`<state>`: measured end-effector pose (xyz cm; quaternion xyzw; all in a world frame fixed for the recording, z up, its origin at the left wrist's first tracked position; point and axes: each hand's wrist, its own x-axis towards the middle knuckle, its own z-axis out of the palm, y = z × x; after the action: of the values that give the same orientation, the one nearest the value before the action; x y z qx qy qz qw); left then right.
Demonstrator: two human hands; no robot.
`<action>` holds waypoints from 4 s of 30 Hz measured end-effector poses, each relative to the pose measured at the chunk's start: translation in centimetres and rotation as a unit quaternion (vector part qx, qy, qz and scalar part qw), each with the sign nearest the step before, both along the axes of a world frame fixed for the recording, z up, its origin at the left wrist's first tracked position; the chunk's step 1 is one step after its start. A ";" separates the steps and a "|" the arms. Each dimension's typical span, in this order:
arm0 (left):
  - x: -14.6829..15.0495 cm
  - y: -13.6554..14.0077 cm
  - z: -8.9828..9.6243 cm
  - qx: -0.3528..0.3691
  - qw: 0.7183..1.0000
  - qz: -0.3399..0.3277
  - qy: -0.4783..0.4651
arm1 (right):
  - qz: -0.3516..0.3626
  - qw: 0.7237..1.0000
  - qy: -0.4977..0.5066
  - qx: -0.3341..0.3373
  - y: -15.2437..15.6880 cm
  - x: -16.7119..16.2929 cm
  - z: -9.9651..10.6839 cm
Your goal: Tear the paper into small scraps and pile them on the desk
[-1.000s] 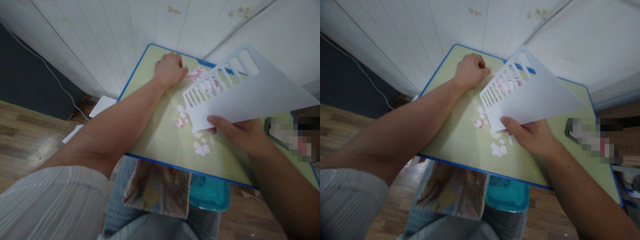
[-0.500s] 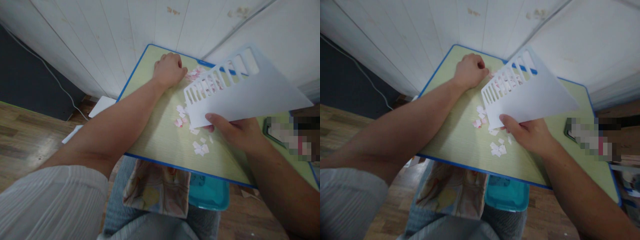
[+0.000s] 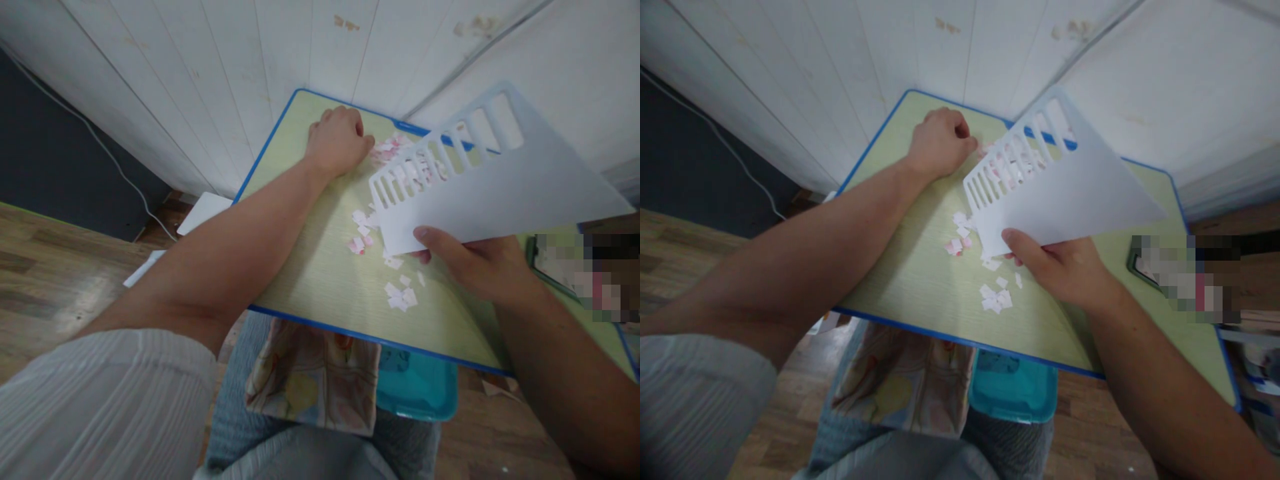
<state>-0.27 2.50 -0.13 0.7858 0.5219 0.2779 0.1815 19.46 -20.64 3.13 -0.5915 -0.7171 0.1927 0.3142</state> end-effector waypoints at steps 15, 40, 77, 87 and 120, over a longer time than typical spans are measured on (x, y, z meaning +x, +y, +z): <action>0.2 -0.2 -0.1 0.023 1.000 0.005 -0.006 | -0.010 0.998 0.067 -0.012 -0.2 0.6 0.9; 0.2 0.0 -0.2 0.024 1.000 0.008 0.000 | -0.025 0.998 0.060 0.007 0.2 1.1 2.0; 0.2 0.0 -0.2 0.023 1.000 0.011 0.015 | 0.029 0.996 0.051 -0.071 -0.3 2.2 0.7; 0.2 0.0 -0.2 0.016 1.000 0.009 0.007 | 0.017 0.997 0.058 -0.049 0.4 2.6 0.6; 0.1 -0.1 -0.1 0.022 1.000 0.002 0.006 | -0.040 0.999 0.003 0.009 1.3 2.1 0.4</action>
<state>-0.20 2.37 -0.21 0.7900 0.5186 0.2849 0.1607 21.61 -19.37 3.56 -0.6164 -0.6936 0.1754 0.3290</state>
